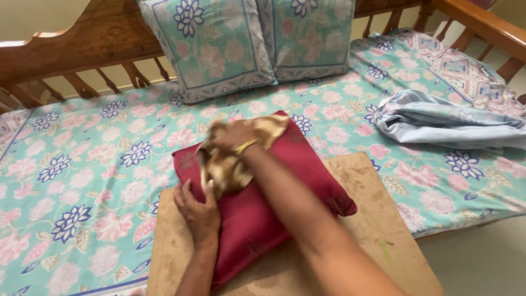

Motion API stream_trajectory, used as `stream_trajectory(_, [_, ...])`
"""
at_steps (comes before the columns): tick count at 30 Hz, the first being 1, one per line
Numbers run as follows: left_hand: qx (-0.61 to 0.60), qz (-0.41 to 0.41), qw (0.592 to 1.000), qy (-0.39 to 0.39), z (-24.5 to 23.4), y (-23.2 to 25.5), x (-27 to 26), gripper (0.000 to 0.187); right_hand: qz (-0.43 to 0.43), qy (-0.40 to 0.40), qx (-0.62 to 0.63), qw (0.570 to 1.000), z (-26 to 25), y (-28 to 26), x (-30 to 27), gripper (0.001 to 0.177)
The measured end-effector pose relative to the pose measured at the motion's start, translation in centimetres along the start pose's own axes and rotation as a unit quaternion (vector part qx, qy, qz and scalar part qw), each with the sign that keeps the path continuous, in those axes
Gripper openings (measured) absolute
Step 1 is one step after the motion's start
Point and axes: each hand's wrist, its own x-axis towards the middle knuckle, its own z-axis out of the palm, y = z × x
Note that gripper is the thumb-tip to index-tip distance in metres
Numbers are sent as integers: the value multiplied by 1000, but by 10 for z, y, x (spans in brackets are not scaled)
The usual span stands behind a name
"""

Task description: The person wipes a maroon pillow with a cloth and سپس inserts it into a white floral pillowcase, smoothing the surface and edges by hand.

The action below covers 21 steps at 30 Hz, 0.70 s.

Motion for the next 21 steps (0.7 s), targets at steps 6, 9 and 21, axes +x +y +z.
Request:
stream_trajectory(6, [22,29,996,-82,5,10,11,88,106,-3,95,990,-23,135,-28,70])
stream_trajectory(9, [26,81,983,-164,13,7,37,91,-59,100,23,993,-9,164,-77,71])
stream_trajectory(21, [178,203,918,-291,101,61,60,65,-435,65,-28,898,-12,50,-293,84])
